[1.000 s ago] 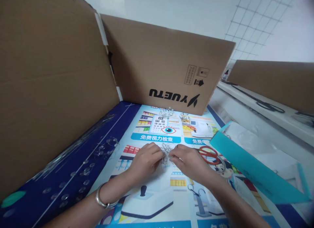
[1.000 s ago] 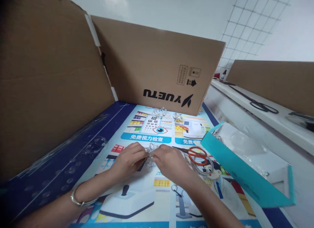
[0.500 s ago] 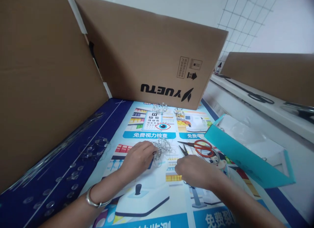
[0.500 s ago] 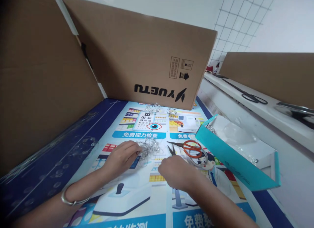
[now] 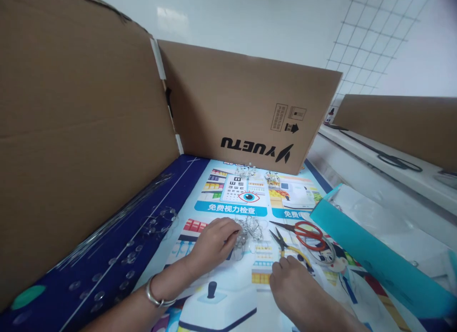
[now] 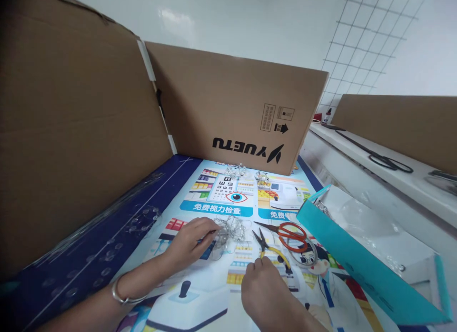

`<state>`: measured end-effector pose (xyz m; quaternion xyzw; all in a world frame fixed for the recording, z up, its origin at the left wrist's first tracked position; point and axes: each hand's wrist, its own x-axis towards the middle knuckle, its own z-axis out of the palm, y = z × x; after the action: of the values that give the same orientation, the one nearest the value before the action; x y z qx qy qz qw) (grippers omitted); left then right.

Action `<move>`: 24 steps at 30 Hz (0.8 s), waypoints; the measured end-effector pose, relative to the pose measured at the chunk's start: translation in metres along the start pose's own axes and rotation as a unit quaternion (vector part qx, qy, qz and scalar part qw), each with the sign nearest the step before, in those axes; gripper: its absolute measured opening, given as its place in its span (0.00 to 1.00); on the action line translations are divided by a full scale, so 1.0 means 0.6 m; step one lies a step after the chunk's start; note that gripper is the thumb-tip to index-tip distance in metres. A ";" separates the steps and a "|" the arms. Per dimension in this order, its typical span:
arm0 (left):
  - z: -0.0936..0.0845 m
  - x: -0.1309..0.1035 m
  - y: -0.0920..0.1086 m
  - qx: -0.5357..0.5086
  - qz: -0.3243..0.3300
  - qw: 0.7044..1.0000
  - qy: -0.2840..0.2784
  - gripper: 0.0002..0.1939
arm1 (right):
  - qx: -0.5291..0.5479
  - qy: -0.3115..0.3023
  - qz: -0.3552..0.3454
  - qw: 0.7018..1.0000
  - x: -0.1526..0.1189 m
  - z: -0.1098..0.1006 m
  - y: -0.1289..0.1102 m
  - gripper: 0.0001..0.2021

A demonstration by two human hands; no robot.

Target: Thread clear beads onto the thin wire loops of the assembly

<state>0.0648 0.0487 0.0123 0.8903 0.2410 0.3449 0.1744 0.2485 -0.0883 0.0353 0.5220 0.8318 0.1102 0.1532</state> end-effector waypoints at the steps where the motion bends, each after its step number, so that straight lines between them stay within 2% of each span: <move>1: -0.001 0.001 0.001 -0.006 0.003 1.000 0.000 0.11 | 0.011 0.000 -0.002 1.000 -0.001 -0.003 0.006 0.05; 4: -0.003 0.002 0.002 -0.025 0.014 1.000 -0.002 0.10 | 0.084 0.012 -0.004 0.996 -0.008 -0.020 0.033 0.07; 6: -0.004 0.002 0.002 -0.038 0.027 0.999 -0.008 0.10 | 0.165 0.032 0.042 0.985 -0.010 -0.032 0.054 0.07; 9: -0.005 0.004 0.005 -0.053 0.049 0.997 -0.021 0.10 | 0.321 0.064 0.114 0.938 0.002 -0.049 0.075 0.08; 13: -0.009 0.006 0.012 -0.062 0.047 0.996 -0.048 0.10 | 0.465 0.117 0.138 0.866 0.045 -0.064 0.081 0.07; 19: -0.013 0.008 0.016 -0.063 0.028 0.997 -0.037 0.09 | 0.513 0.215 0.143 0.819 0.117 -0.060 0.062 0.05; 24: -0.016 0.013 0.018 -0.095 0.023 0.995 -0.016 0.10 | 0.496 0.310 0.119 0.802 0.126 -0.037 0.045 0.05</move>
<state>0.0661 0.0455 0.0282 0.8806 0.1834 0.3555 0.2540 0.2319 -0.0093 0.0545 0.5597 0.7074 -0.1445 -0.4068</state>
